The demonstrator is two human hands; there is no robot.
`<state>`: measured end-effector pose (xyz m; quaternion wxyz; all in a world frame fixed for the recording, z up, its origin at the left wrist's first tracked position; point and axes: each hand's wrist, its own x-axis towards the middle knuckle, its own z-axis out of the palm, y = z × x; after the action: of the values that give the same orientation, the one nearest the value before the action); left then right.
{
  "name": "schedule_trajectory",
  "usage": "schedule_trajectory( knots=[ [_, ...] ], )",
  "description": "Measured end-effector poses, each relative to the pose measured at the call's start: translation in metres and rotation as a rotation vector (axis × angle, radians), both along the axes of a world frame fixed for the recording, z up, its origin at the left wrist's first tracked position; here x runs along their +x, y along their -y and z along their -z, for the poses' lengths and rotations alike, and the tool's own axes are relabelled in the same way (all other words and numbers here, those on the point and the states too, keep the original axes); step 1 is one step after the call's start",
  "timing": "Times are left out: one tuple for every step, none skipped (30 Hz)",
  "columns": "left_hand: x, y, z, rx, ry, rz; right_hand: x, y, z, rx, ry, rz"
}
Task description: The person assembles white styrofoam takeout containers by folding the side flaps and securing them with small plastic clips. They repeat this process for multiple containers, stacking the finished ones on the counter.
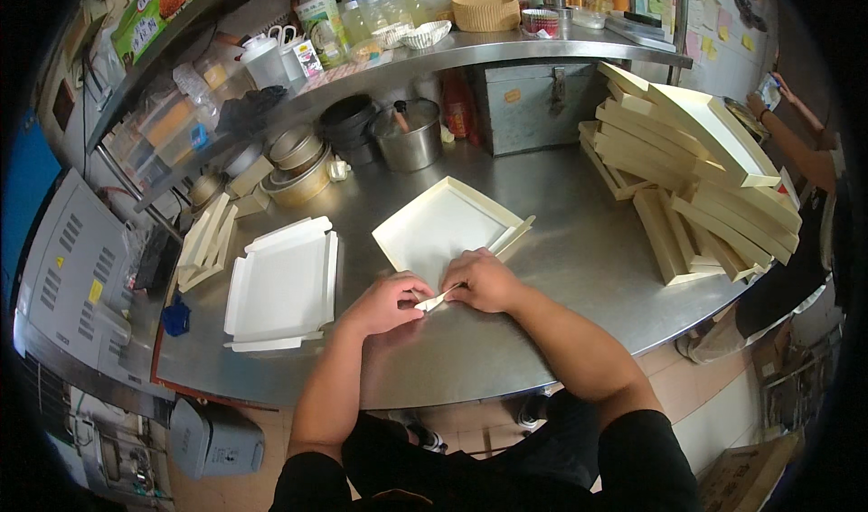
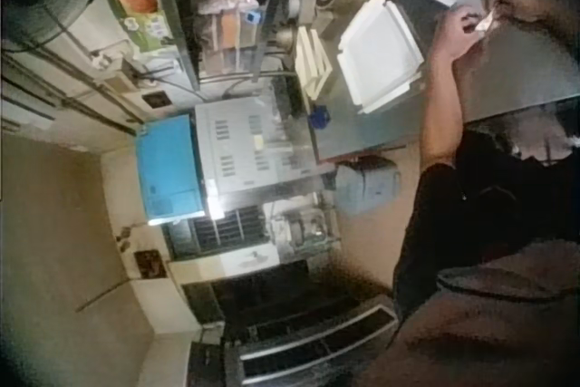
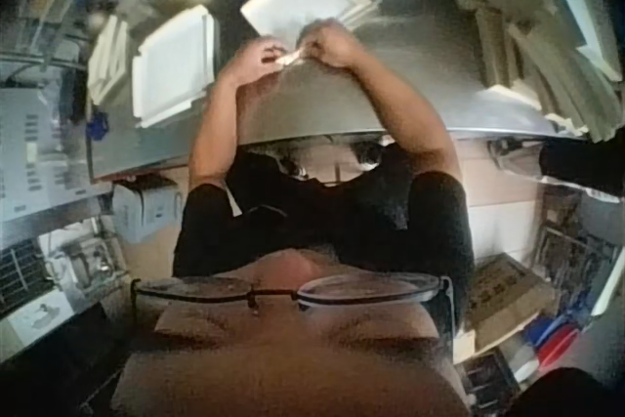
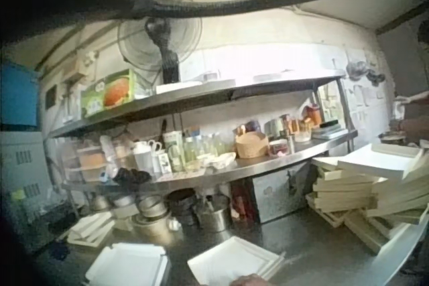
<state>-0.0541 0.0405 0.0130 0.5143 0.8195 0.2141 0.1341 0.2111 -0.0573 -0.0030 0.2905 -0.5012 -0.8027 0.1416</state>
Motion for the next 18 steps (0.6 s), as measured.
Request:
schedule_trajectory(
  knots=[
    [-0.003,-0.003,0.001,0.05,-0.042,0.003,0.0,0.0,0.0,-0.011,-0.021,-0.004],
    [0.0,-0.001,-0.003,0.085,-0.094,-0.044,0.001,-0.001,0.002,-0.031,-0.035,-0.014],
    [0.003,0.002,-0.008,0.119,-0.146,-0.09,0.002,-0.001,0.004,-0.051,-0.048,-0.024],
    [0.007,0.005,-0.01,0.153,-0.198,-0.136,0.003,0.0,0.006,-0.071,-0.062,-0.033],
    [0.009,0.007,-0.007,0.171,-0.122,-0.162,0.002,-0.002,0.007,-0.058,-0.058,-0.041],
    [0.01,0.009,-0.002,0.19,-0.046,-0.187,0.002,-0.003,0.009,-0.045,-0.054,-0.047],
    [0.011,0.009,0.004,0.209,0.03,-0.212,0.002,-0.004,0.01,-0.032,-0.05,-0.054],
    [0.012,0.007,0.009,0.27,0.037,-0.189,0.002,-0.005,0.01,-0.033,-0.064,-0.05],
    [0.013,0.005,0.013,0.33,0.044,-0.165,0.002,-0.006,0.01,-0.034,-0.078,-0.046],
    [0.012,0.003,0.018,0.391,0.051,-0.142,0.001,-0.006,0.01,-0.034,-0.092,-0.043],
    [0.013,0.006,0.014,0.326,0.089,-0.121,0.003,-0.005,0.011,-0.032,-0.099,-0.026],
    [0.014,0.009,0.01,0.26,0.127,-0.1,0.005,-0.004,0.011,-0.03,-0.106,-0.009],
    [0.015,0.013,0.006,0.194,0.165,-0.078,0.006,-0.002,0.011,-0.028,-0.113,0.007],
    [0.016,0.017,0.005,0.237,0.14,-0.121,0.005,0.0,0.007,-0.039,-0.083,0.014],
    [0.018,0.021,0.005,0.28,0.115,-0.163,0.002,0.001,0.002,-0.05,-0.052,0.021],
    [0.02,0.025,0.005,0.324,0.089,-0.206,0.001,0.002,0.0,-0.06,-0.022,0.028],
    [0.022,0.025,0.006,0.32,0.07,-0.226,0.0,0.0,0.001,-0.051,-0.015,0.026],
    [0.023,0.026,0.007,0.316,0.051,-0.247,0.0,-0.002,0.003,-0.042,-0.009,0.024]
  ],
)
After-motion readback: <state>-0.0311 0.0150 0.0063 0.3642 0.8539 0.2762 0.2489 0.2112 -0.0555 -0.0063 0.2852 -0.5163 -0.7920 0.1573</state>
